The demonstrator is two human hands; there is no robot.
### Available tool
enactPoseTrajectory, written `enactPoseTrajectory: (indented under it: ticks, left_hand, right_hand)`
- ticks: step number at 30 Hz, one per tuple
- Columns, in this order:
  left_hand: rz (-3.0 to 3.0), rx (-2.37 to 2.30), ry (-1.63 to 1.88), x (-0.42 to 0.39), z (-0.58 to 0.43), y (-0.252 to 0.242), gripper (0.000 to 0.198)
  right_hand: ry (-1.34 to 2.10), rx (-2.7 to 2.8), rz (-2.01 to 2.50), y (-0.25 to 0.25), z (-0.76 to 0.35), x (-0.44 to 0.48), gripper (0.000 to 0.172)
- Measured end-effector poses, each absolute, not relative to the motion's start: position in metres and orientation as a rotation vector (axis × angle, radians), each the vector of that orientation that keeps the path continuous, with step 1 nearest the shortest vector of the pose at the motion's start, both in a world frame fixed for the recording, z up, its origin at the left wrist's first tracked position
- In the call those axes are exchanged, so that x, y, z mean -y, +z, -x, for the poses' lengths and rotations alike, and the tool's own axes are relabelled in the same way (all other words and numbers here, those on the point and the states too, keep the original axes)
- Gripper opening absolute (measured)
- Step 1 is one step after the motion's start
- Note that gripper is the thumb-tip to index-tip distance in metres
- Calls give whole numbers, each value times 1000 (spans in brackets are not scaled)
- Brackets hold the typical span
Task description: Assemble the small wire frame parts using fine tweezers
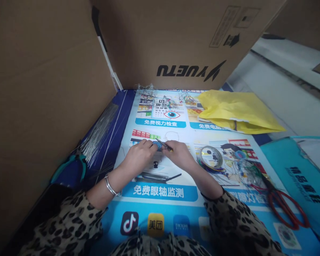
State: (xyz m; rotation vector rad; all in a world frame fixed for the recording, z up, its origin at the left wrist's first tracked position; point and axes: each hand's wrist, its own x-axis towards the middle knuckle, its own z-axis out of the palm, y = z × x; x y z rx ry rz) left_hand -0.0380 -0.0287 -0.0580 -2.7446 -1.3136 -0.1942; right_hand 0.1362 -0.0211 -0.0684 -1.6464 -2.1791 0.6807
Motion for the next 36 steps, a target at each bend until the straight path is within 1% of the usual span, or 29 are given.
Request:
enactPoseTrajectory:
  ticks: [5, 8, 11, 17, 22, 25, 32, 36]
  left_hand:
    - [2786, 1479, -371, 25, 42, -67, 15]
    - [2873, 1588, -581, 21, 44, -69, 18]
    - [2940, 1710, -810, 17, 44, -68, 17]
    - [2942, 2055, -1165, 14, 43, -68, 12]
    - [2897, 2375, -1555, 13, 40, -79, 11]
    - [2818, 2512, -1784, 13, 38, -85, 12]
    - [2644, 2563, -2093, 18, 30, -85, 14]
    - [2551, 2587, -2184, 21, 27, -82, 13]
  right_hand:
    - [874, 1965, 1580, -72, -137, 22, 11]
    - [1033, 1802, 1541, -76, -139, 21, 9]
    - [1172, 1636, 1497, -81, -139, 20, 11]
    - [1217, 1549, 1410, -85, -139, 20, 11]
    - [1409, 1361, 1331, -84, -135, 21, 15]
    - [1462, 1265, 1316, -83, -132, 22, 17]
    - [1567, 1150, 1157, -89, -130, 25, 19]
    - [1577, 1100, 1109, -92, -128, 26, 18]
